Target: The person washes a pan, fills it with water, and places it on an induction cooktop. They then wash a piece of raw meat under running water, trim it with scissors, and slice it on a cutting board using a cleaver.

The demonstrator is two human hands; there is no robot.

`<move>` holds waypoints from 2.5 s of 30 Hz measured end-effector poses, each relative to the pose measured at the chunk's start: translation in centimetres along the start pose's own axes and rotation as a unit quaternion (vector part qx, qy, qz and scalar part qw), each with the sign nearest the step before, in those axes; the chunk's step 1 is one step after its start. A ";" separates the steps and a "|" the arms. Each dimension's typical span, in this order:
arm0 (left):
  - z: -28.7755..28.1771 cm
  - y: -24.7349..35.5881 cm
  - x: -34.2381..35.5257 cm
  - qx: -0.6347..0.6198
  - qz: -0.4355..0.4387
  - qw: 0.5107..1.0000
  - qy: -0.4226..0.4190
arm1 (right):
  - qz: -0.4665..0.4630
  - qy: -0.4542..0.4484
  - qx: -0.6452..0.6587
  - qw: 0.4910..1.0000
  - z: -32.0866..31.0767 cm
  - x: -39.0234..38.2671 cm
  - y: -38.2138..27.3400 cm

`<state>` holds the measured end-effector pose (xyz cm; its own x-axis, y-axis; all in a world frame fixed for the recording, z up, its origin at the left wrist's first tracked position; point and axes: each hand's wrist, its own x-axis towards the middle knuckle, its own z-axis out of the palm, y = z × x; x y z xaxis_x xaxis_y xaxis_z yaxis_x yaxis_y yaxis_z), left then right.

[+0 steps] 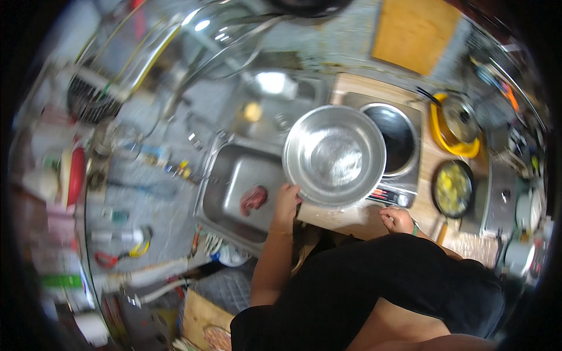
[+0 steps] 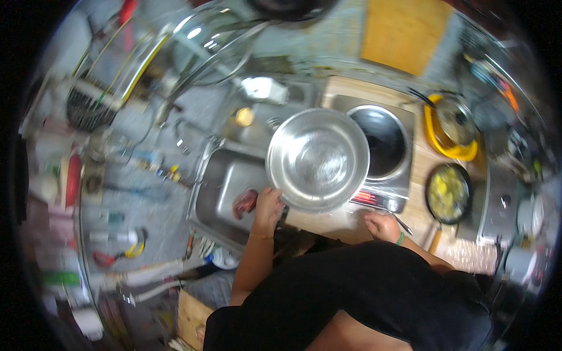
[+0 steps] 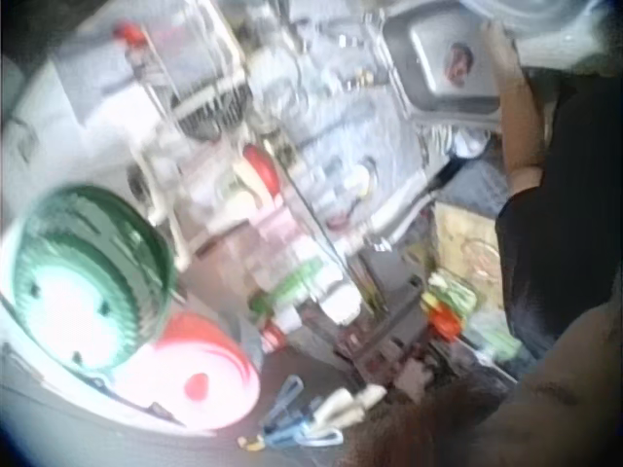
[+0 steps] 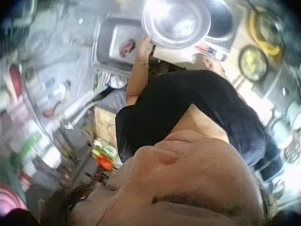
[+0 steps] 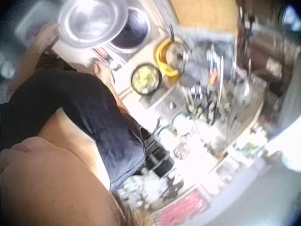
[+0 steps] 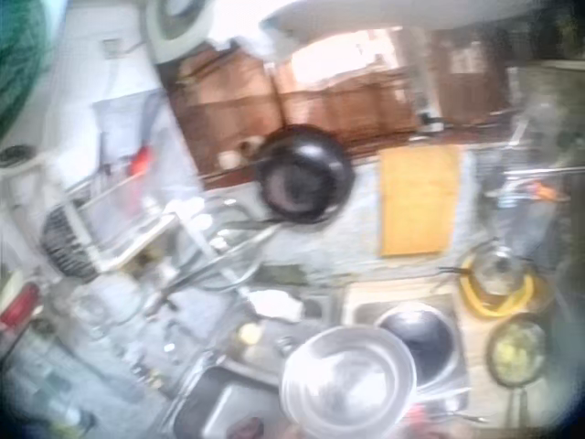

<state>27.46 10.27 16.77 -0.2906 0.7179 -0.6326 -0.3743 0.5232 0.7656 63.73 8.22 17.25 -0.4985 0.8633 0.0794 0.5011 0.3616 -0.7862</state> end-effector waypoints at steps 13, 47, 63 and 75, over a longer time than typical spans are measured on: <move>-24.1 -8.1 -6.4 -0.128 0.011 0.958 0.255 | -0.452 -0.055 -0.004 0.890 25.2 35.2 -28.9; -20.4 -3.7 5.0 -0.186 0.076 0.956 0.213 | -0.258 -0.149 -0.155 0.942 24.3 45.8 -5.6; -18.5 -0.6 4.3 -0.179 0.029 0.961 0.208 | -0.131 0.044 -0.148 0.979 10.9 48.7 -10.3; -21.9 -3.0 7.6 0.052 0.174 0.980 0.085 | -0.112 0.163 -0.089 0.976 8.7 64.5 -20.3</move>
<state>7.09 4.09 7.05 -0.5307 0.7789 -0.3342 -0.1366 0.3105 0.9407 15.21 53.47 33.00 -0.3726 0.8108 0.4515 0.5345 0.5852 -0.6098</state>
